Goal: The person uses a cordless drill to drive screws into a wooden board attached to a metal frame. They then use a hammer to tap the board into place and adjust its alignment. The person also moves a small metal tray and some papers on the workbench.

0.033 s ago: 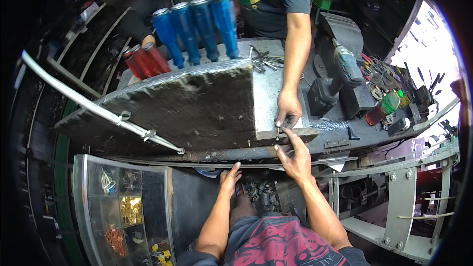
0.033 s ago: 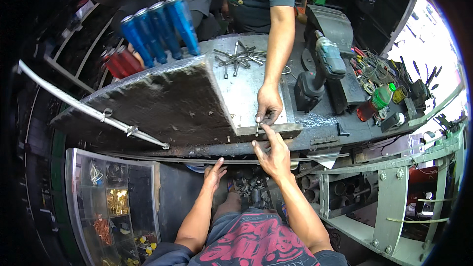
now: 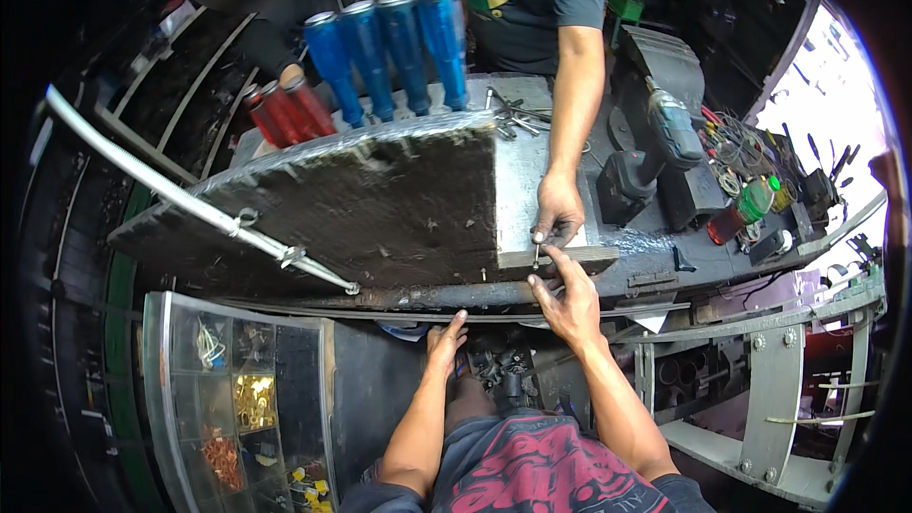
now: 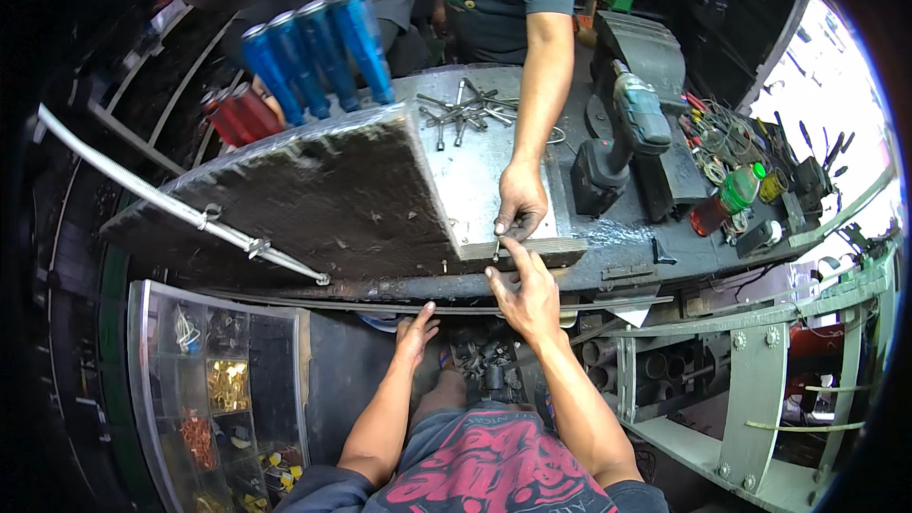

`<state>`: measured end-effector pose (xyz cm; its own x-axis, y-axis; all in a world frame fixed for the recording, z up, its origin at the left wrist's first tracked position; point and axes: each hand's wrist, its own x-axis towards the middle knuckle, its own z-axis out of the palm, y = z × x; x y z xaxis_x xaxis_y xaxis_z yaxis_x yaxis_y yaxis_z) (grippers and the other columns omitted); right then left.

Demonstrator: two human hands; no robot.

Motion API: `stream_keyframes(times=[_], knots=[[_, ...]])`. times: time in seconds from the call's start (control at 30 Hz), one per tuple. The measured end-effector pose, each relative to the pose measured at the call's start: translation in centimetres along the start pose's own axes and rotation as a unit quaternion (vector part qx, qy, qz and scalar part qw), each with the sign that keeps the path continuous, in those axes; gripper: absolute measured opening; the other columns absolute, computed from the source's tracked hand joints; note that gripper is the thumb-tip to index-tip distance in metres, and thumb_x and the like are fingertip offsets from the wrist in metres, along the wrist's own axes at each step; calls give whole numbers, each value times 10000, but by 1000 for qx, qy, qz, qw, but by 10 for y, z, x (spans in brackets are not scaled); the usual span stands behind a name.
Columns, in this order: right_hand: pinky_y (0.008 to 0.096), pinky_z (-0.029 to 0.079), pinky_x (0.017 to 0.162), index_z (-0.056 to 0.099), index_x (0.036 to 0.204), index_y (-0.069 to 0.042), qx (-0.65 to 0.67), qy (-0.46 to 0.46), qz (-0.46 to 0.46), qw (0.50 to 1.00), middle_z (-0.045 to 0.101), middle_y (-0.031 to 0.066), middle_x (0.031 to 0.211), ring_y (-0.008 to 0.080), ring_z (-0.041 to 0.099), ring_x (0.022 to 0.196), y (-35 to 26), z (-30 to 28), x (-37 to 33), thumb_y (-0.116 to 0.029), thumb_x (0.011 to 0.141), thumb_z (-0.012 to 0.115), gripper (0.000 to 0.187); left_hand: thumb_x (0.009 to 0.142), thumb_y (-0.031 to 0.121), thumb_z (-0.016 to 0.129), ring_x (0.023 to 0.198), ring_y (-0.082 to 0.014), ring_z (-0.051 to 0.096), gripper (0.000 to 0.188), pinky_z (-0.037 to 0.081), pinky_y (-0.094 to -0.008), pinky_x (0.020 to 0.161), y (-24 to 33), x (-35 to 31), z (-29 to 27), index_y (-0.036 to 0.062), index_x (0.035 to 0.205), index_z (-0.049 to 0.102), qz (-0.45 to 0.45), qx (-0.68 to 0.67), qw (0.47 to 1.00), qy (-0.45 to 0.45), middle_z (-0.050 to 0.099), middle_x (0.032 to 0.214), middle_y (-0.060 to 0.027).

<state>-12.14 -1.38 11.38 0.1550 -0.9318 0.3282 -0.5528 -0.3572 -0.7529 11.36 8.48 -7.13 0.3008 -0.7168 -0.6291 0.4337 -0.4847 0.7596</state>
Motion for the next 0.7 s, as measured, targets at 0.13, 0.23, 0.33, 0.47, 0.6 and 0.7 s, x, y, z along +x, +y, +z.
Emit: stream_keyframes(times=[0.13, 0.23, 0.33, 0.47, 0.6, 0.7], knots=[[378, 533, 706, 709, 1111, -43, 17, -12, 7, 1000, 685, 164, 863, 297, 675, 742, -7, 17, 20, -131, 862, 774, 272, 871, 616, 732, 1074, -289, 684, 942, 570, -383, 903, 12, -8, 6, -140, 1370, 474, -7, 108, 993, 39, 605, 1335, -213], [342, 525, 657, 709, 1059, -26, 30, 30, -69, 997, 698, 148, 865, 247, 659, 684, -7, 30, 23, -93, 854, 769, 224, 944, 605, 645, 1011, -269, 702, 771, 573, -357, 855, 26, -31, 4, -86, 1283, 597, -46, 197, 979, 10, 678, 1209, -202], [321, 521, 651, 709, 1019, -13, 69, 36, -6, 997, 691, 107, 817, 183, 643, 669, -11, 32, 17, -65, 852, 763, 184, 1037, 447, 573, 984, -259, 710, 554, 574, -341, 826, 42, -62, 14, -38, 1299, 619, -34, 198, 977, -70, 715, 1150, -179], [284, 522, 638, 699, 999, -3, 105, 35, -65, 992, 668, 95, 804, 153, 623, 642, -22, 13, -4, -2, 825, 750, 181, 1060, 409, 539, 1005, -275, 716, 530, 593, -387, 867, 65, -91, 41, -61, 1295, 606, -13, 40, 982, -183, 709, 1156, -192], [393, 553, 714, 697, 1000, -29, 109, -115, -109, 981, 673, 149, 865, 332, 675, 779, -34, -2, -46, 6, 809, 707, 194, 1049, 438, 546, 996, -247, 711, 537, 592, -368, 868, 72, -103, 66, -33, 1301, 603, -74, -221, 930, -284, 698, 1169, -167], [422, 550, 740, 713, 1047, -63, 42, -175, -108, 978, 654, 147, 904, 356, 659, 844, -32, -1, -71, -73, 806, 745, 243, 1055, 275, 573, 924, -213, 708, 310, 587, -348, 790, 63, -107, 78, -5, 1149, 670, -59, -177, 954, -235, 722, 1040, -117]])
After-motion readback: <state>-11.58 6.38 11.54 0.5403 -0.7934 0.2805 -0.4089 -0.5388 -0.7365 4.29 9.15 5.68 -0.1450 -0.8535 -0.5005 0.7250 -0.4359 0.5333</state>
